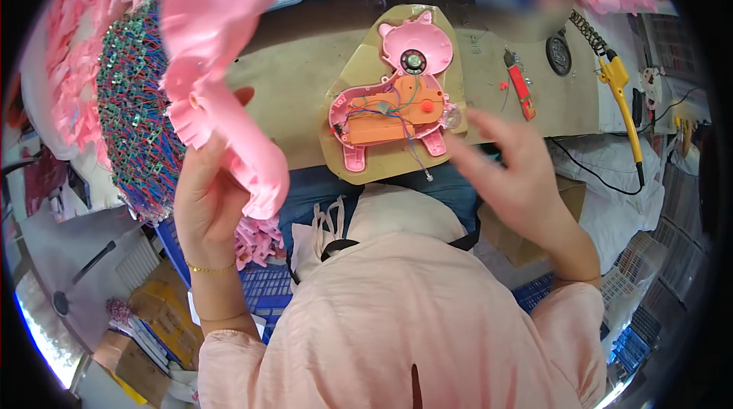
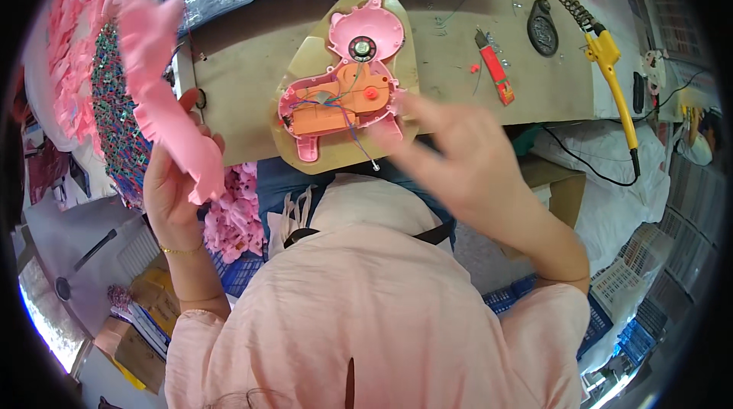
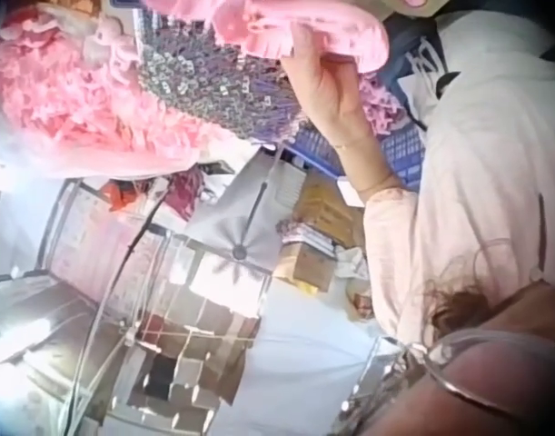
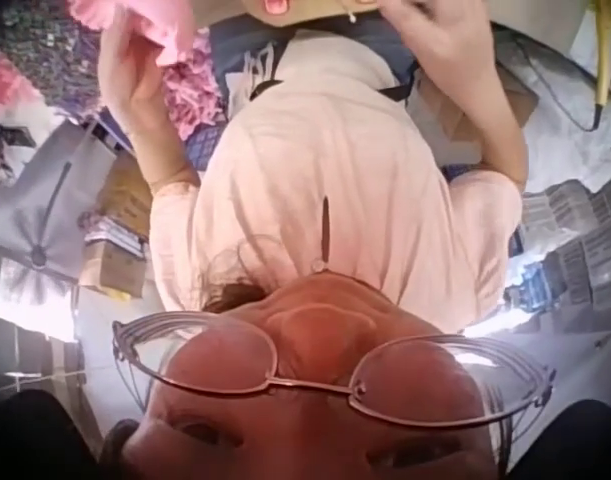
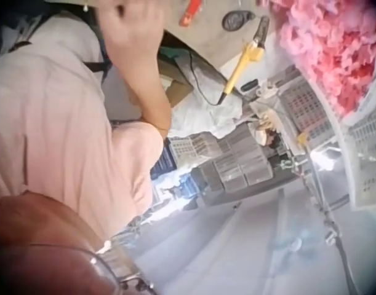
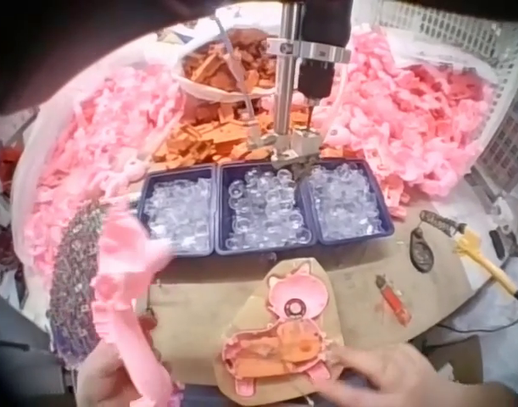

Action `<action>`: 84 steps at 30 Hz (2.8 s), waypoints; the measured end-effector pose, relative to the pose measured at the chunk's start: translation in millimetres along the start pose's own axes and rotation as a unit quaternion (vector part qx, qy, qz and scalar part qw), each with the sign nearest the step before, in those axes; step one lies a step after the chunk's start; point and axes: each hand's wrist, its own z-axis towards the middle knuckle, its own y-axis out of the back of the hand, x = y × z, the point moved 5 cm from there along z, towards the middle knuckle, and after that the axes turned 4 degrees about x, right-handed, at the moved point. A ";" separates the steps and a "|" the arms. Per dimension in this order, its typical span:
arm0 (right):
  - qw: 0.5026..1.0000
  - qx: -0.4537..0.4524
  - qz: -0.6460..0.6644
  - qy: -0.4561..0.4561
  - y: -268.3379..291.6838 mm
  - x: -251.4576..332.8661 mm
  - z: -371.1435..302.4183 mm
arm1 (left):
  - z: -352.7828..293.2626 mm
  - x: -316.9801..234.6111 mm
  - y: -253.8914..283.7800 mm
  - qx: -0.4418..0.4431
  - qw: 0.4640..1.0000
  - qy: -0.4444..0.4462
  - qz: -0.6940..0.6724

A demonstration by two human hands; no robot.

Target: Assembling plastic toy ponies by installing internal components and securing the outer shell.

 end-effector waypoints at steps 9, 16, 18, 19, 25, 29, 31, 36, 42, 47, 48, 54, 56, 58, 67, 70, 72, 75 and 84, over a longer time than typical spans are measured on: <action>0.972 0.013 0.209 0.110 -21.1 8.6 29.7 | 14.3 27.5 -27.2 -0.044 0.984 0.028 0.172; 0.886 0.026 0.435 -0.162 -34.3 -8.2 20.8 | 29.4 41.5 -47.9 -0.036 0.953 0.018 0.301; 0.908 0.001 0.406 -0.107 -27.7 -6.5 22.6 | 31.4 42.8 -52.5 -0.023 0.938 -0.007 0.347; 0.904 -0.002 0.413 -0.107 -24.9 -4.8 22.5 | 31.8 43.7 -57.6 -0.005 0.921 -0.034 0.388; 0.903 -0.043 0.387 -0.182 -7.0 0.2 24.5 | 18.2 54.6 -64.0 -0.062 0.862 -0.092 0.495; 0.960 -0.145 0.223 -0.092 -6.8 15.4 44.0 | 14.1 62.1 -65.1 -0.075 0.849 -0.114 0.510; 0.974 -0.182 0.127 -0.048 -12.5 21.8 48.8 | 16.9 63.3 -67.3 -0.048 0.814 -0.188 0.548; 0.973 -0.185 0.122 -0.070 -18.1 21.0 48.2 | 16.9 65.5 -64.6 -0.042 0.817 -0.196 0.540; 0.966 -0.185 0.133 -0.122 -18.6 18.2 50.1 | 15.4 63.2 -69.1 -0.035 0.803 -0.191 0.563; 0.963 -0.189 0.153 -0.120 -19.5 16.8 46.8 | 16.0 63.9 -68.7 -0.045 0.802 -0.213 0.556; 0.962 -0.189 0.154 -0.120 -20.0 15.9 46.1 | 17.0 64.1 -67.2 -0.044 0.802 -0.212 0.556; 0.963 -0.187 0.156 -0.116 -22.9 15.4 47.4 | 14.2 61.7 -72.2 -0.026 0.752 -0.266 0.603; 0.967 -0.178 0.131 -0.127 -22.8 16.5 47.6 | 14.9 62.5 -73.3 -0.031 0.752 -0.230 0.618; 0.968 -0.185 0.119 -0.122 -22.7 18.3 47.4 | 14.9 63.7 -71.2 -0.037 0.733 -0.261 0.627; 0.951 -0.170 0.216 -0.140 10.1 -5.9 39.4 | 24.3 41.6 -83.2 0.088 0.750 -0.155 0.637; 0.939 -0.137 0.272 -0.160 50.3 -31.4 48.1 | 22.1 19.8 -118.0 0.076 0.602 -0.133 0.783; 0.935 -0.084 0.314 -0.144 62.7 -48.1 71.0 | 23.0 21.6 -139.2 0.135 0.446 -0.224 0.856; 0.861 0.330 0.380 -0.064 38.8 -26.4 97.6 | 16.1 26.4 -153.9 0.186 0.372 -0.396 0.819; 0.811 0.430 0.374 -0.134 15.2 -22.3 103.9 | 19.3 28.3 -124.2 0.132 0.347 -0.508 0.777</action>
